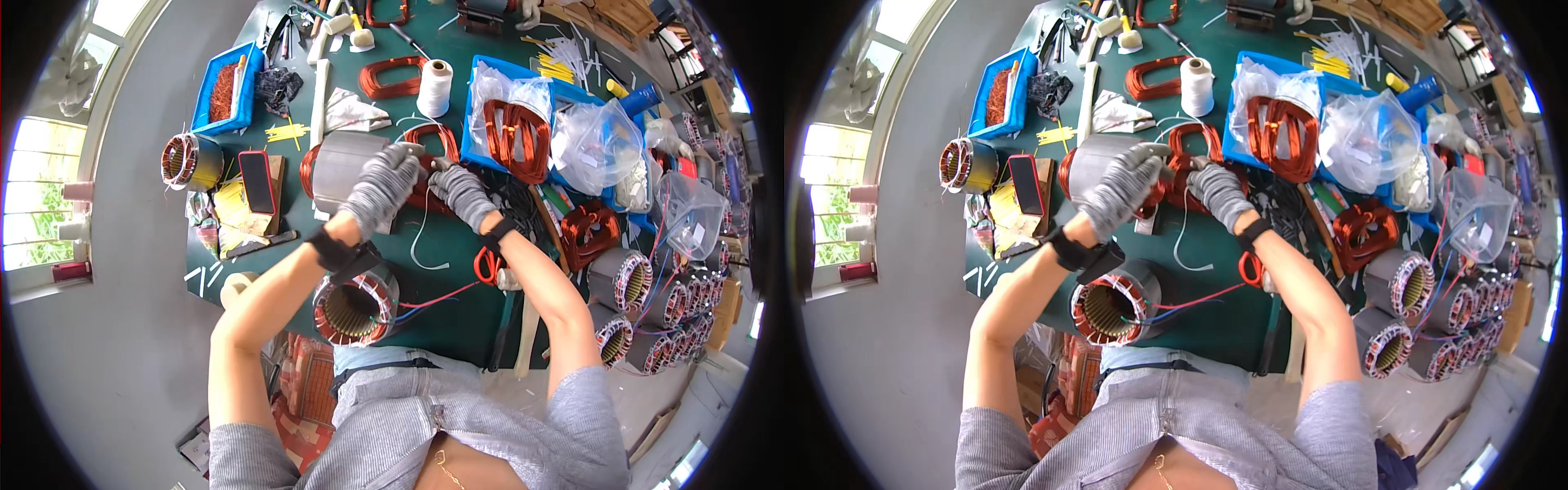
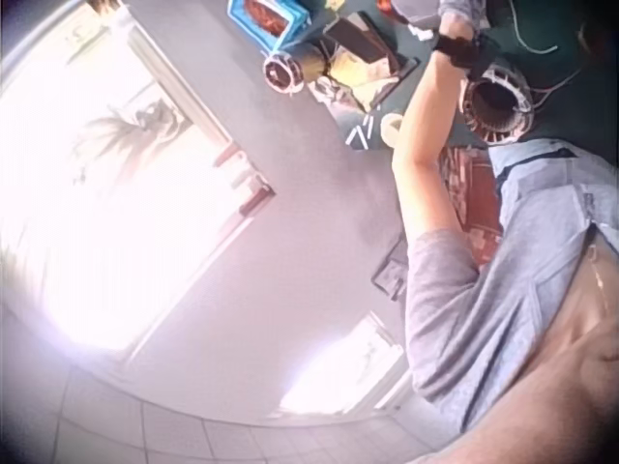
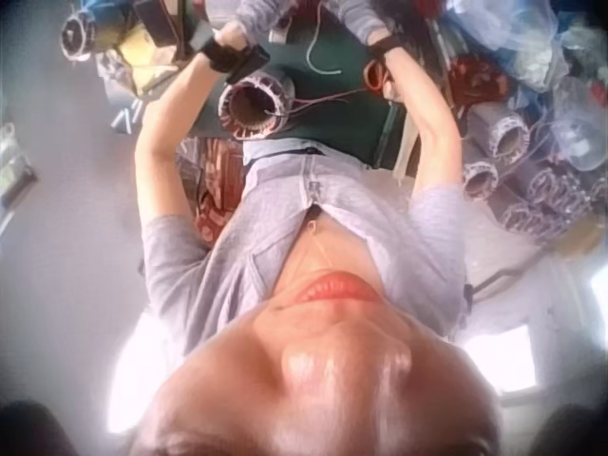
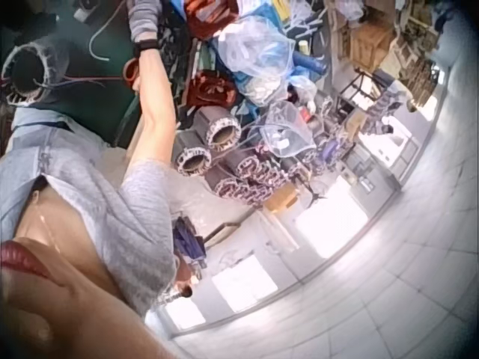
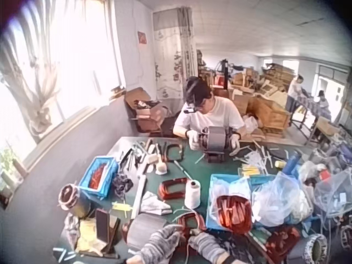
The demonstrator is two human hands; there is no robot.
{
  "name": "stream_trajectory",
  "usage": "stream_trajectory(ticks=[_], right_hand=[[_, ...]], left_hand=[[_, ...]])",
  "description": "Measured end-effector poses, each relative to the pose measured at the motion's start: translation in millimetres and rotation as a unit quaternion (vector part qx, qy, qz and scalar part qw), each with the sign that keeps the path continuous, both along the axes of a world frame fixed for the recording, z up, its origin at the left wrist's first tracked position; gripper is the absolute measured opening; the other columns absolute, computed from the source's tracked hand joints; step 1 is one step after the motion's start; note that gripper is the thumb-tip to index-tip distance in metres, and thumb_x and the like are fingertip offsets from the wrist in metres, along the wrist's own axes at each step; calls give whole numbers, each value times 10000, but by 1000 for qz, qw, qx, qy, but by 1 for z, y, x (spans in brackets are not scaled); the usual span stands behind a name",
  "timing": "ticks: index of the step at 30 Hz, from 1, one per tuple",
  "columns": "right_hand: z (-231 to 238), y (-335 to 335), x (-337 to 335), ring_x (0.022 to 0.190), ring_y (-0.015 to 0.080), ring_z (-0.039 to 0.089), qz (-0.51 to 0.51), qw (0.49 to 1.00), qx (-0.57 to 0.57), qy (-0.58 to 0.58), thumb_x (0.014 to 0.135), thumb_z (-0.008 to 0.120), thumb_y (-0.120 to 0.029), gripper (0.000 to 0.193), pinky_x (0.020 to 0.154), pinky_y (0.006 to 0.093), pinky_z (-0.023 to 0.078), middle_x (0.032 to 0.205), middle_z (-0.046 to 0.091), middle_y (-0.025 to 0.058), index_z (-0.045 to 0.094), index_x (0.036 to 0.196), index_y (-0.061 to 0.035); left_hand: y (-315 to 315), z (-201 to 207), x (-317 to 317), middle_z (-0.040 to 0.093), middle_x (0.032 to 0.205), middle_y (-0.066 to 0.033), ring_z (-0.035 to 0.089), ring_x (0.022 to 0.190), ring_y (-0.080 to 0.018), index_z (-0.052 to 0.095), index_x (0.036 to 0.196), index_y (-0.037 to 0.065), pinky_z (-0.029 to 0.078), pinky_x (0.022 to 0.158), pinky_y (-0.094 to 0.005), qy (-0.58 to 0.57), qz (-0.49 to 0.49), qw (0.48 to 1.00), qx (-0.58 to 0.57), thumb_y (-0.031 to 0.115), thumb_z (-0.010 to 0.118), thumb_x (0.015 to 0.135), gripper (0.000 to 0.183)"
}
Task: The worker is winding coils, securing wires, and shaping the internal components of electric motor stators on a production line.
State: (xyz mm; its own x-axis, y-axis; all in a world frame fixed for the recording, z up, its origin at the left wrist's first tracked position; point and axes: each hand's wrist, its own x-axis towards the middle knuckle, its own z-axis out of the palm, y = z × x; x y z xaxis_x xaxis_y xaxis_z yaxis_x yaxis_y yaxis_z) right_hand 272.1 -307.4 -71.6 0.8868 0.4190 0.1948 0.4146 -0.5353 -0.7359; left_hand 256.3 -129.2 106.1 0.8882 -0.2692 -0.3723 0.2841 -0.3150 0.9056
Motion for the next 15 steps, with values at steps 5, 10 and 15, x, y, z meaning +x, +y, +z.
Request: stream_trajectory(ticks=[5, 10, 15], right_hand=[[145, -12, 22, 706, 196, 563, 13, 957, 162, 239, 866, 540, -106, 72, 640, 316, 465, 757, 559, 81, 531, 875, -35], [151, -53, 70, 763, 253, 578, 75, 996, -8, -50, 839, 566, -66, 63, 709, 332, 459, 808, 583, 116, 556, 887, -26], [211, -49, 92, 661, 217, 511, 78, 995, -58, -14, 767, 663, -96, 175, 646, 320, 441, 713, 524, 104, 533, 835, -1]], left_hand=[[-23, 16, 11, 619, 978, -42, 498, 676, -41, 512, 1202, 49, 425, 550, -186, 139, 15, 989, -50, 242, 450, 944, 329], [-14, -2, 13, 463, 689, 52, 308, 488, -27, 529, 1118, 78, 292, 424, -173, 232, -17, 921, -313, 279, 467, 944, 273], [46, 42, -8, 310, 595, 73, 251, 468, -26, 544, 1006, 69, 205, 409, -177, 194, 19, 917, -349, 253, 461, 947, 210]])
